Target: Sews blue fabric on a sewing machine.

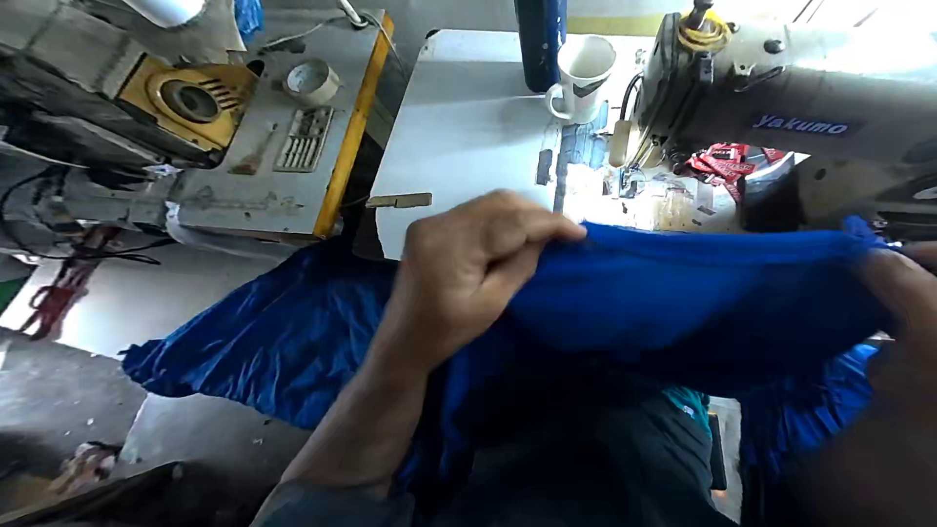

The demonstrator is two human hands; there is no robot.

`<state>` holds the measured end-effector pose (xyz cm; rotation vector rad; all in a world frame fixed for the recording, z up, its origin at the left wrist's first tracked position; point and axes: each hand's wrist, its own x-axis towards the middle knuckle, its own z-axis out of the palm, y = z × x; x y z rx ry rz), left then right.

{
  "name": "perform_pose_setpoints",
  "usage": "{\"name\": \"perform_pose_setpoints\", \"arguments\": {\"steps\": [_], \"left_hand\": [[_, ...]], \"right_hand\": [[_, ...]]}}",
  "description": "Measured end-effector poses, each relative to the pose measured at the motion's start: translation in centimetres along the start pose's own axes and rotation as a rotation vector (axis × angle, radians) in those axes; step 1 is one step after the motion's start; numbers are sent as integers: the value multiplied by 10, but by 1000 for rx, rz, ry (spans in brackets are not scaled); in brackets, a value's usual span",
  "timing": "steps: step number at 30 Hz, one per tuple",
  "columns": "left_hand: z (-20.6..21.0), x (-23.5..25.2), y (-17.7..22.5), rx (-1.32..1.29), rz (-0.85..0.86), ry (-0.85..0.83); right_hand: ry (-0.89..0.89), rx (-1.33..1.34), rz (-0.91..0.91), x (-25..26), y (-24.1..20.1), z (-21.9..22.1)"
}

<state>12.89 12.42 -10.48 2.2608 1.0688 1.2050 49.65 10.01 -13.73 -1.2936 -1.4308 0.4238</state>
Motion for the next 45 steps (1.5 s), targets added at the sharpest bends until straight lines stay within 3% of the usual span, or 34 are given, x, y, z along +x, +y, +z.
{"name": "perform_pose_setpoints", "arguments": {"steps": [5,9,22,33,35,37,41,45], "left_hand": [[70,18,-129,194,-149,-103],[90,16,-161,289,-159,-128],[99,56,-202,425,-208,-58],[96,44,-183,469,-307,-97],[95,43,-168,482,-313,-51],[99,39,-156,478,-216,-25],[114,24,-161,411,-67,-273],[119,16,-159,453,-61,-301]], "right_hand": [[-162,-571,210,26,68,94],[-160,-703,293,25,92,124],[-114,-711,405,76,100,150],[-106,-727,335,65,102,148],[-129,-715,289,55,102,141],[-129,-725,242,49,101,138],[-99,-707,-14,43,91,142],[-359,-632,-133,41,100,146]]}}
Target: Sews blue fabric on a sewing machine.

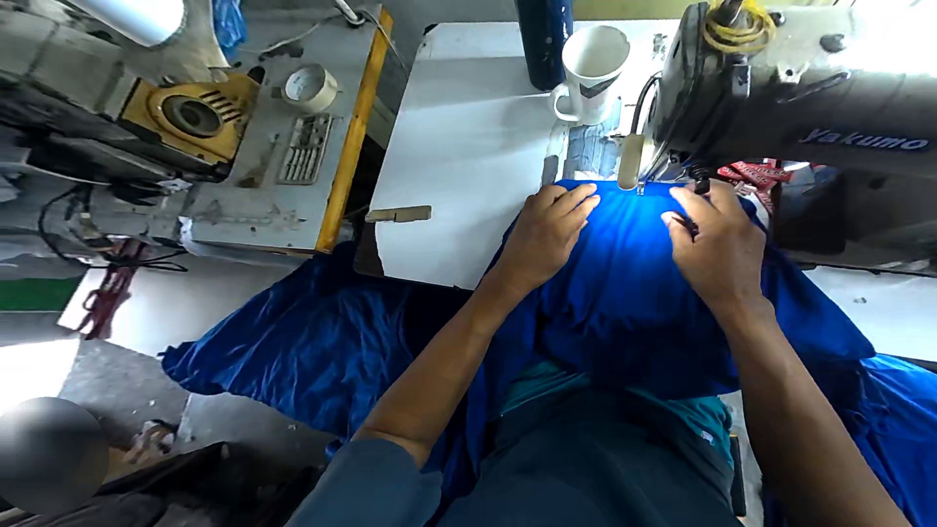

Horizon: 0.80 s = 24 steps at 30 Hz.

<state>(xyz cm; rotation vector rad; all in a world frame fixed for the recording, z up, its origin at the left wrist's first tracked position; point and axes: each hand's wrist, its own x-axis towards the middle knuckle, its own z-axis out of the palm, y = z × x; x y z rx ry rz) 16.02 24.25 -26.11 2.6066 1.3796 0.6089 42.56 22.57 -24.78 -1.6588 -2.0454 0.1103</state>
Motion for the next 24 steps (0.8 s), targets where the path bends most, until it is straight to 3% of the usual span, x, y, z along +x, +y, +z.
{"name": "perform_pose_setpoints", "arguments": {"steps": [13,24], "left_hand": [[5,-1,20,59,-61,-8],[5,3,5,-45,-96,18]], "right_hand": [[-64,-97,19,-3,27,-6],[-49,-107,27,-4,26,-3]]}}
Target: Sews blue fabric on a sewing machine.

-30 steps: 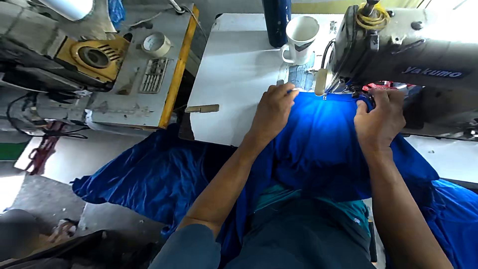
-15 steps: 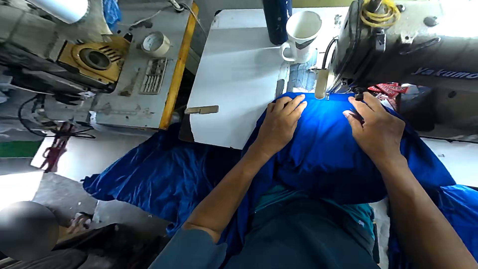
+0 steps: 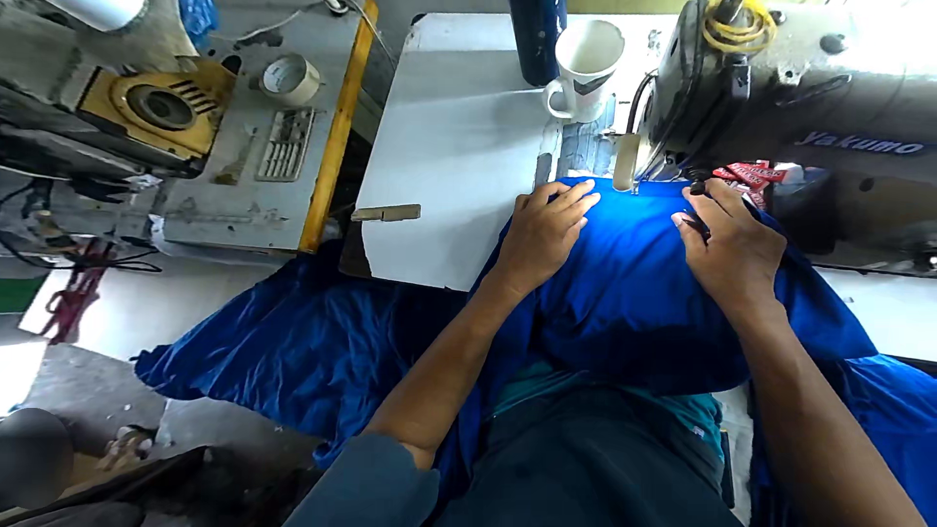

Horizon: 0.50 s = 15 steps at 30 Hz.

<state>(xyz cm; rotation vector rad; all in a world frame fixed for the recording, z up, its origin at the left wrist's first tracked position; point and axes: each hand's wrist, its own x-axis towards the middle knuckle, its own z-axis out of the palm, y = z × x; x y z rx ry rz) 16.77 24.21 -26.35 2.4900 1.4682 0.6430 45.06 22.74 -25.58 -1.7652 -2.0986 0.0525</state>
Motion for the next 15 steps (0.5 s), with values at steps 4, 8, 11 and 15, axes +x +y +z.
{"name": "perform_pose_setpoints", "arguments": {"steps": [4,8,11,15], "left_hand": [[-2,2,-1,-1,-10,-9],[-2,2,1,15,8,-5],[-3,-2,6,29,23,22],[-6,-6,21,30,37,58]], "right_hand": [[3,13,-5,0,0,0],[29,15,-14,-2,0,3],[95,31,-73,-4,0,4],[210,69,-170,-7,-2,2]]}}
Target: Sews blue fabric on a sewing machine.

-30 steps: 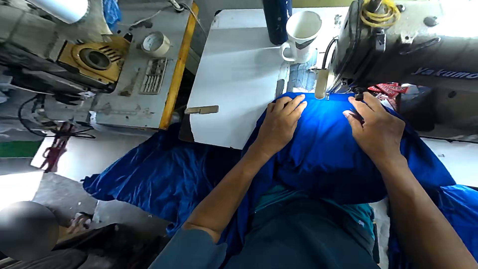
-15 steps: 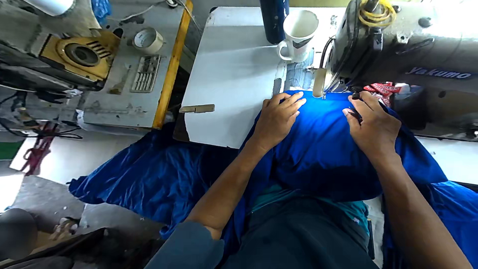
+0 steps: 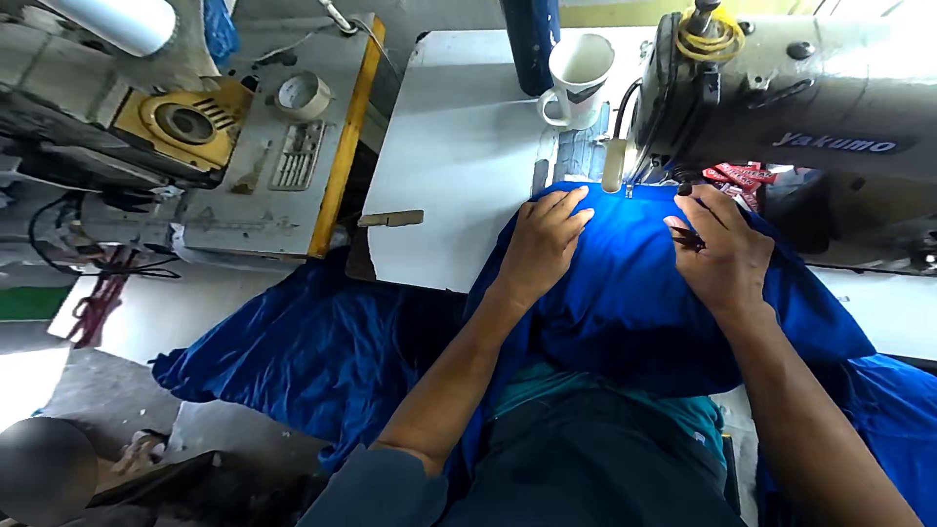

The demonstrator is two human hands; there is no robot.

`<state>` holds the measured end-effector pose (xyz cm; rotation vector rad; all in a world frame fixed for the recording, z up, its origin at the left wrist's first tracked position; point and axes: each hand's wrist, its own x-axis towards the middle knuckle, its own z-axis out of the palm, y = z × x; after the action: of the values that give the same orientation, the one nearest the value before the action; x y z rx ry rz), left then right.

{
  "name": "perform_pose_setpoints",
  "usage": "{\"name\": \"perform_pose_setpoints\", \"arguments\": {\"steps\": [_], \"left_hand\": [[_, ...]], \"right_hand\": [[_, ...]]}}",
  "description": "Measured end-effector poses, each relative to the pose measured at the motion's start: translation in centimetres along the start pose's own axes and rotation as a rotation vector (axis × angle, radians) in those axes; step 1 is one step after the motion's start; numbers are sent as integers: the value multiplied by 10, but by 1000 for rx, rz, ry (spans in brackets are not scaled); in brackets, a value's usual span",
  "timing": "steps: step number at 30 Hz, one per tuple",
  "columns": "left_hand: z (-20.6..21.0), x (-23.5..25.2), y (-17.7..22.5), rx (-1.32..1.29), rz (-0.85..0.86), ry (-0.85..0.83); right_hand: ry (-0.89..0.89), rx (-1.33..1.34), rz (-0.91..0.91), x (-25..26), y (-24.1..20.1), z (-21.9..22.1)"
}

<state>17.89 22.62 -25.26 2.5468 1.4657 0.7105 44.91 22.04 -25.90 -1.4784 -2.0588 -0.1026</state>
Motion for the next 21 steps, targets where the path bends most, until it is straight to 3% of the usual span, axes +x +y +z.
{"name": "perform_pose_setpoints", "arguments": {"steps": [5,9,13,17,21], "left_hand": [[2,4,7,-24,35,-4],[4,6,2,17,-7,-112],[6,4,-3,21,-33,-115],[5,2,-4,28,-93,-104],[7,2,-5,17,-104,-87]], "right_hand": [[-50,0,0,1,-1,-1],[-164,-1,47,3,-1,-4],[-106,22,100,5,5,-18],[-81,-69,278,14,23,-36],[-188,-122,458,40,38,-38]]}}
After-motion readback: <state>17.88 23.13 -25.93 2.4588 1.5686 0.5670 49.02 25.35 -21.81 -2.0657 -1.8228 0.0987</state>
